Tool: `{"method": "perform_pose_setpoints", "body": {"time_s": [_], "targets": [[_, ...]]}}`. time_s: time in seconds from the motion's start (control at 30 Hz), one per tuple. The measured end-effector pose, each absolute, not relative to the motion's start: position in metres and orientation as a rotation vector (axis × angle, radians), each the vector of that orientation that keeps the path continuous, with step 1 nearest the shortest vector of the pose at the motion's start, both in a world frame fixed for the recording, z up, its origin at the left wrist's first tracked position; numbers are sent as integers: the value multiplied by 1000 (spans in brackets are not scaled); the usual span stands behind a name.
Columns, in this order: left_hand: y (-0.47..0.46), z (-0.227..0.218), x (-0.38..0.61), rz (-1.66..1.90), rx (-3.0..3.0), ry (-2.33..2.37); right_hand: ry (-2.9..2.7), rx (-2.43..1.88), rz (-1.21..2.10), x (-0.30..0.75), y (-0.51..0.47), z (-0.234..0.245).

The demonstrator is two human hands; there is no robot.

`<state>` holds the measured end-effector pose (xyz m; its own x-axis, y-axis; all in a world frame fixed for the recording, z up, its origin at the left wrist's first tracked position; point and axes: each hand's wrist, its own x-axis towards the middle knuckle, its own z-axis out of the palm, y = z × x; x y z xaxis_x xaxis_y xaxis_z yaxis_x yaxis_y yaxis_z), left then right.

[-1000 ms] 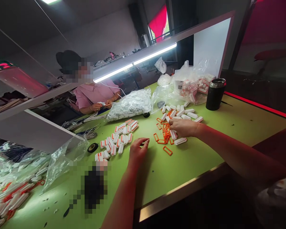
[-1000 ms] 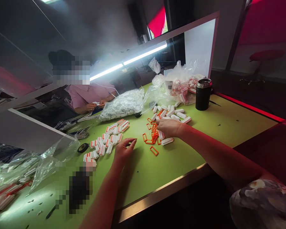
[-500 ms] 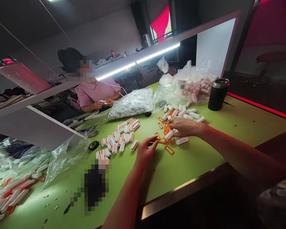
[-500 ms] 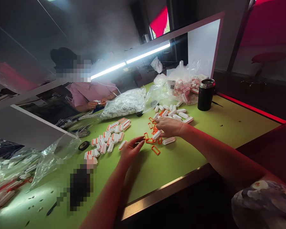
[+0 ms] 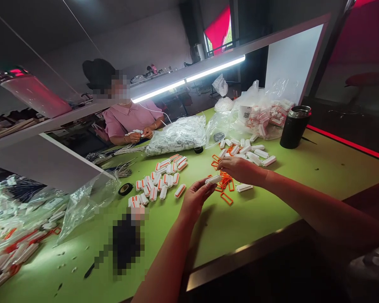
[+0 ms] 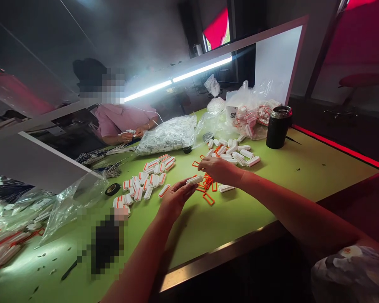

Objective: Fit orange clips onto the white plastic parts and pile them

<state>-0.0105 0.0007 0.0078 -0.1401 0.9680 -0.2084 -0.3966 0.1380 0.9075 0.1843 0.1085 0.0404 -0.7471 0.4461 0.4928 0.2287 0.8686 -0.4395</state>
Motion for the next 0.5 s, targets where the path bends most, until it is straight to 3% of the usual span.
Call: {"method": "perform_pose_setpoints", "body": {"time_s": [0.23, 0.5], "targets": [[1, 7, -12, 1257, 599, 1100, -2297, -747, 456, 177, 92, 42], [3, 11, -9, 1286, 500, 1073, -2584, -394, -16, 176, 85, 39]]}}
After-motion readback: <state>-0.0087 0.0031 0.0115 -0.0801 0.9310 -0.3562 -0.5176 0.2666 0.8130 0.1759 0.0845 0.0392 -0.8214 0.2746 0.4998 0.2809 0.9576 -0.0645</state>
